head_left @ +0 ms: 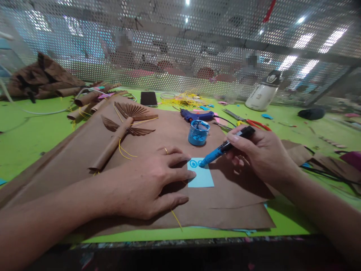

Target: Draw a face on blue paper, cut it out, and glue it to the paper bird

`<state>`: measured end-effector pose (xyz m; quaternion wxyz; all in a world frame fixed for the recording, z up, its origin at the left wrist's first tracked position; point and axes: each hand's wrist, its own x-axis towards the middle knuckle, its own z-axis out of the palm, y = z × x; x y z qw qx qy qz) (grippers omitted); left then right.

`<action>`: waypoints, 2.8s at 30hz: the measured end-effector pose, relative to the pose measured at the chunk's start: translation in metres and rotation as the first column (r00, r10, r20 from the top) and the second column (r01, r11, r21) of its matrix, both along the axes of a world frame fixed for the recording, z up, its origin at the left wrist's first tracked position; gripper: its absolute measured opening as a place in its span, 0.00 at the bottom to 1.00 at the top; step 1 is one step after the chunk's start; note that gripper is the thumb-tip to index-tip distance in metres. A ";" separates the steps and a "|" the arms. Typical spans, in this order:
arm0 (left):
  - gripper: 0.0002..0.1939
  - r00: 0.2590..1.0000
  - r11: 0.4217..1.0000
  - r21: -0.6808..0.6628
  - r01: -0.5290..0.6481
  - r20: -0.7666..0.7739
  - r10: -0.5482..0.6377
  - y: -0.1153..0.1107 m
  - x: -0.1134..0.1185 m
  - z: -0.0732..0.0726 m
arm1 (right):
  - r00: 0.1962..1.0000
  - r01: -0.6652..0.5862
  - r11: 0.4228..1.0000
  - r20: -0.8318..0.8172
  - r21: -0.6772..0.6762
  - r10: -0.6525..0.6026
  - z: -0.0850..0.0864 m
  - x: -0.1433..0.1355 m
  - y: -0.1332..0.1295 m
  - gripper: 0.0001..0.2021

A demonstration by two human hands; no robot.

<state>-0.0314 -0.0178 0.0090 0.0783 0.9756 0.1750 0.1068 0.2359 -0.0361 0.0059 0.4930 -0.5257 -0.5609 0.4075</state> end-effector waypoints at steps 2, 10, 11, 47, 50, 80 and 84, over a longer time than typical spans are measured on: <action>0.18 1.000 1.000 0.001 0.002 0.004 -0.002 0.000 0.000 0.000 | 1.000 0.022 1.000 -0.004 0.004 -0.022 0.000 0.001 0.000 0.14; 0.19 1.000 1.000 0.014 0.007 0.014 -0.007 0.001 0.000 -0.001 | 1.000 0.026 0.999 -0.014 0.045 -0.025 -0.001 0.000 0.001 0.13; 0.19 1.000 1.000 0.014 0.005 0.015 -0.005 0.001 0.000 -0.001 | 1.000 0.019 0.999 -0.009 0.040 -0.019 -0.001 -0.001 0.001 0.13; 0.19 1.000 1.000 0.011 0.009 0.019 -0.009 0.003 0.000 -0.002 | 0.998 0.055 0.997 -0.032 0.048 -0.054 0.001 0.002 0.001 0.10; 0.19 1.000 1.000 0.013 0.016 0.020 -0.016 0.003 0.001 -0.001 | 0.998 0.062 0.996 -0.032 0.069 -0.060 0.001 0.001 0.000 0.09; 0.20 1.000 0.998 0.055 0.010 0.005 -0.010 0.004 -0.001 -0.003 | 0.984 0.137 0.982 -0.134 0.131 -0.119 0.006 0.006 0.007 0.06; 0.21 1.000 0.998 0.062 0.008 -0.006 -0.008 0.004 -0.002 -0.004 | 0.968 0.152 0.986 -0.211 0.067 -0.135 0.010 0.016 0.015 0.07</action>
